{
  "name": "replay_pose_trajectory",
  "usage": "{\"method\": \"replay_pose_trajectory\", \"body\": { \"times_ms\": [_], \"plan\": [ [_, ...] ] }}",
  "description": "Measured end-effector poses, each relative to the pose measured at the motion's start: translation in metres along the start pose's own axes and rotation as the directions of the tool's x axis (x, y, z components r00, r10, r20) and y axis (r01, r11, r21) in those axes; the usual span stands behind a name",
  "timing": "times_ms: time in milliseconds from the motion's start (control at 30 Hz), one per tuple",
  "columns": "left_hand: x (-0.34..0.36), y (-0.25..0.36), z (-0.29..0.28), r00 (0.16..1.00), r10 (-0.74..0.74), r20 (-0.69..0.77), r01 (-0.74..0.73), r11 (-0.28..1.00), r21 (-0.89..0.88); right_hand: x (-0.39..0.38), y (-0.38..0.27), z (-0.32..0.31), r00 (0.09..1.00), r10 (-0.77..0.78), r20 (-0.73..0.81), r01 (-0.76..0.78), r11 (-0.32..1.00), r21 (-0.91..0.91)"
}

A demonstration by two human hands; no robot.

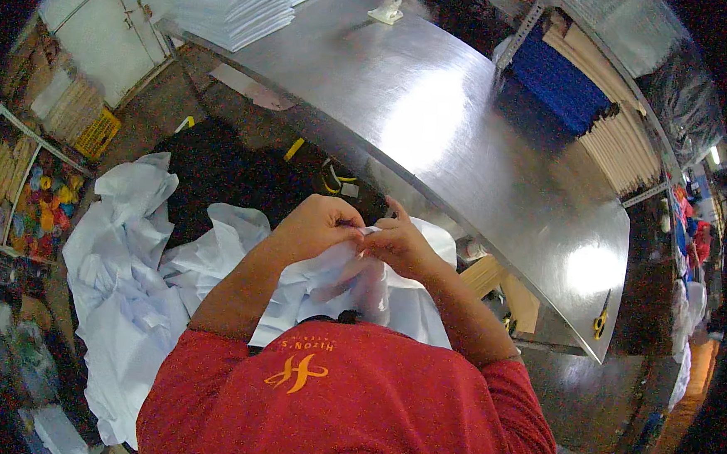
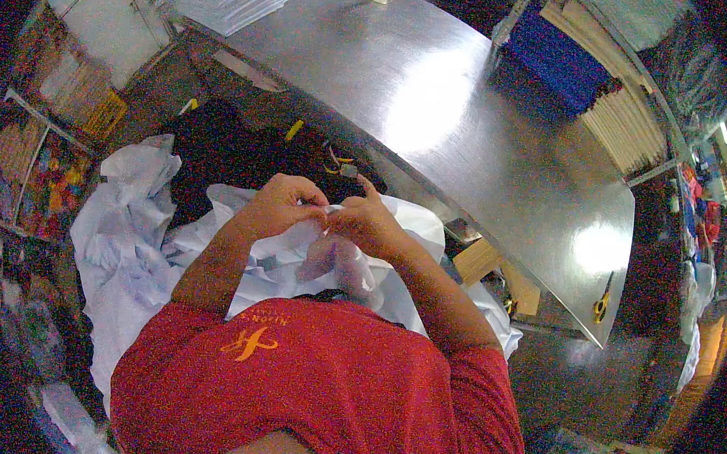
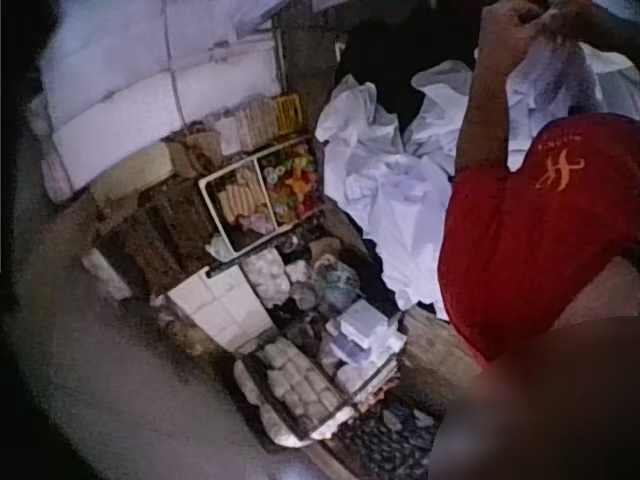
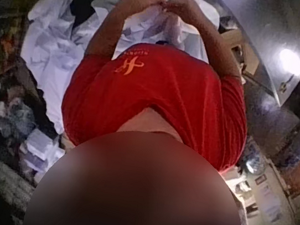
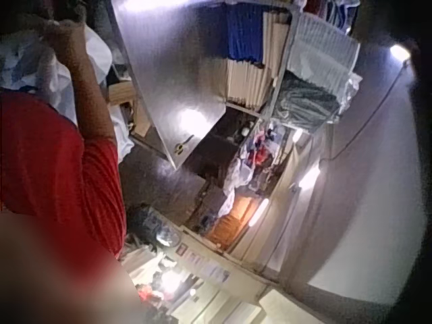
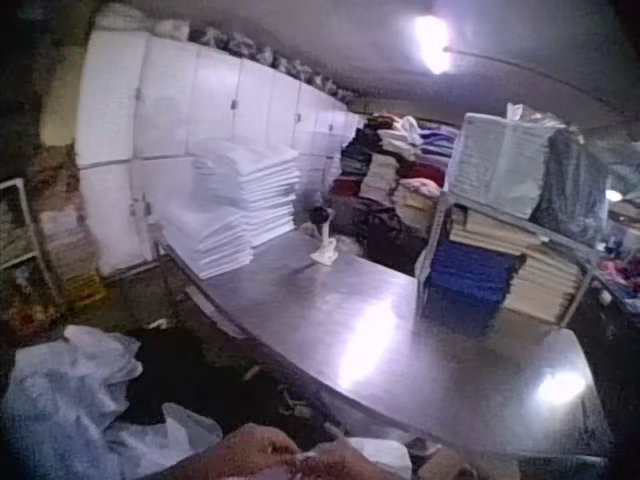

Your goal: The person spreads a large white sheet of fabric on a metal table, folds it, and uses yellow-handled scissors to cut along the fold. The person then unfolds the fabric and continues to handle and fold it.

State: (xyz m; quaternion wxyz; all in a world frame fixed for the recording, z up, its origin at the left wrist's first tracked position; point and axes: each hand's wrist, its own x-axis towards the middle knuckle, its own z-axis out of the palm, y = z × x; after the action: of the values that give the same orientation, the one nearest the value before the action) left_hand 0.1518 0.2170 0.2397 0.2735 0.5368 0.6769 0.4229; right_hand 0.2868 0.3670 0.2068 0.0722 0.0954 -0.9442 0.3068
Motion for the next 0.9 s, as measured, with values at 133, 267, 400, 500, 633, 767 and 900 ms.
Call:
{"method": "replay_pose_trajectory", "body": {
  "times_ms": [133,267,400,500,633,767,900],
  "plan": [
    [0.006,-0.018,-0.025,0.967,0.159,-0.198,-0.069,0.914,0.399,-0.030,0.007,-0.033,0.942,0.139,-0.307,-0.088,0.981,0.173],
    [-0.011,-0.058,-0.105,0.818,-0.021,-0.574,0.334,0.831,0.445,-0.143,0.036,-0.179,0.274,0.383,-0.882,-0.462,0.857,0.229],
    [-0.041,-0.101,-0.145,0.804,0.001,-0.594,0.331,0.830,0.449,-0.283,0.039,-0.305,-0.097,0.151,-0.984,-0.514,0.839,0.179],
    [-0.040,-0.115,-0.130,0.798,0.127,-0.589,0.221,0.848,0.482,-0.318,0.020,-0.357,-0.159,0.201,-0.966,-0.503,0.826,0.255],
    [-0.013,-0.106,-0.104,0.827,0.230,-0.513,0.083,0.852,0.516,-0.319,-0.017,-0.400,0.014,0.010,-1.000,-0.725,0.689,-0.003],
    [0.014,-0.087,-0.089,0.880,0.293,-0.373,-0.123,0.900,0.417,-0.338,-0.046,-0.442,-0.114,0.027,-0.993,-0.925,0.361,0.116],
    [0.039,-0.070,-0.063,0.945,0.195,-0.262,-0.152,0.973,0.174,-0.359,-0.070,-0.478,-0.186,-0.072,-0.980,-0.951,0.262,0.161]
  ]
}}
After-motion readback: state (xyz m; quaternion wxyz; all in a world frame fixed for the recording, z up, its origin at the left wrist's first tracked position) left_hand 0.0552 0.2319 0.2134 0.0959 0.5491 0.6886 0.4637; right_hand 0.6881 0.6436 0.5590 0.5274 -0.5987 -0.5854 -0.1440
